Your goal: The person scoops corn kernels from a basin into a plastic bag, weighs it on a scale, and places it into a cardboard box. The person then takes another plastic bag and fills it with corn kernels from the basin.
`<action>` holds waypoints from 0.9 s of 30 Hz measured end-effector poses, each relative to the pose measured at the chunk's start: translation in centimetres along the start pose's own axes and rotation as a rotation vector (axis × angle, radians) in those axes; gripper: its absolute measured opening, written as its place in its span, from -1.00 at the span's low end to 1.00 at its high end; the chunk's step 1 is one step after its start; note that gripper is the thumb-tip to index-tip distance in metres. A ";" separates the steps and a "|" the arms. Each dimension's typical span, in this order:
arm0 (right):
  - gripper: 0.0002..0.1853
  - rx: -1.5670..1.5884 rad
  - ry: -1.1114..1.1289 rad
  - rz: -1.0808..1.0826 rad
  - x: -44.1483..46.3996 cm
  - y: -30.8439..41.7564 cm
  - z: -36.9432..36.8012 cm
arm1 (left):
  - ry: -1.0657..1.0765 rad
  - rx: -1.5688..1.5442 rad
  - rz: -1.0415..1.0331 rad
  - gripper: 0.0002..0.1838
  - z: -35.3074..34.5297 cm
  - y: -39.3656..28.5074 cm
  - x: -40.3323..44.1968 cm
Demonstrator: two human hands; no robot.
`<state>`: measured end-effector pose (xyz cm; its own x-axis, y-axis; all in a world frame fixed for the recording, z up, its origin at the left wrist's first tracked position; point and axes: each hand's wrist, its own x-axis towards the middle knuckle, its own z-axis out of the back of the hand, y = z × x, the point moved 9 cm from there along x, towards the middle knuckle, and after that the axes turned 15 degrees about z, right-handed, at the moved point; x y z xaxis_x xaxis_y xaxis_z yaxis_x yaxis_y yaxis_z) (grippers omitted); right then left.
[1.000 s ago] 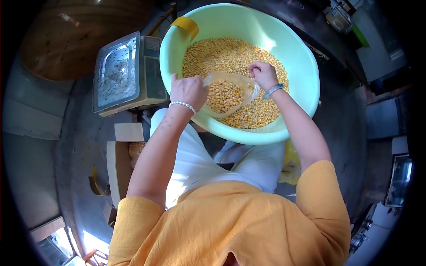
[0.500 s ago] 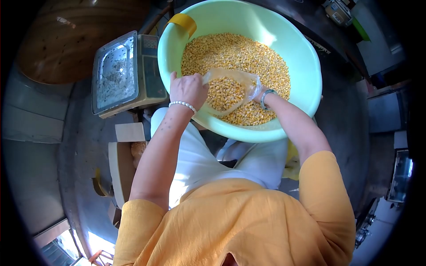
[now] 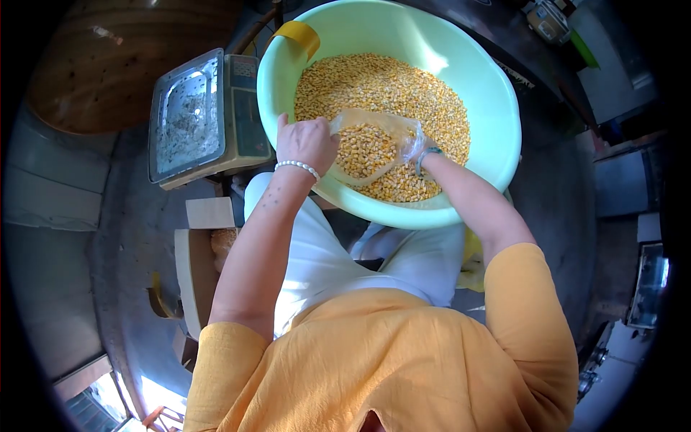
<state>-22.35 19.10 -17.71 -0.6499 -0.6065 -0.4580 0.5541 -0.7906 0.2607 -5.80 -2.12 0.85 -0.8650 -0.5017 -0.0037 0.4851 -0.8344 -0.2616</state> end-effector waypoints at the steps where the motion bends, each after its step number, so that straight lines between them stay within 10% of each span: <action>1: -0.50 0.000 -0.005 0.010 -1.0 0.9 1.4 | 0.002 0.007 0.001 -0.76 0.0 0.0 0.0; 11: -0.65 0.142 -0.534 -0.055 -1.3 -3.0 9.2 | 0.028 0.046 0.013 -0.76 -0.2 -0.1 0.1; 14: -0.70 0.928 -0.663 -0.023 -4.8 -0.4 12.3 | 0.027 0.046 0.016 -0.77 -0.2 0.0 0.2; 17: -0.80 1.082 -0.597 0.226 -6.5 5.5 15.1 | 0.009 0.044 0.001 -0.79 -0.1 -0.1 0.1; 27: -0.65 0.028 -0.093 0.579 -2.5 20.5 4.8 | 0.037 0.048 0.028 -0.79 -0.1 0.0 0.1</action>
<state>-11.84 4.02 -7.10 -0.2892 -0.9441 -0.1579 0.8194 -0.3295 0.4691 -5.96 -2.14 0.71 -0.8550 -0.5165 -0.0465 0.5136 -0.8310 -0.2138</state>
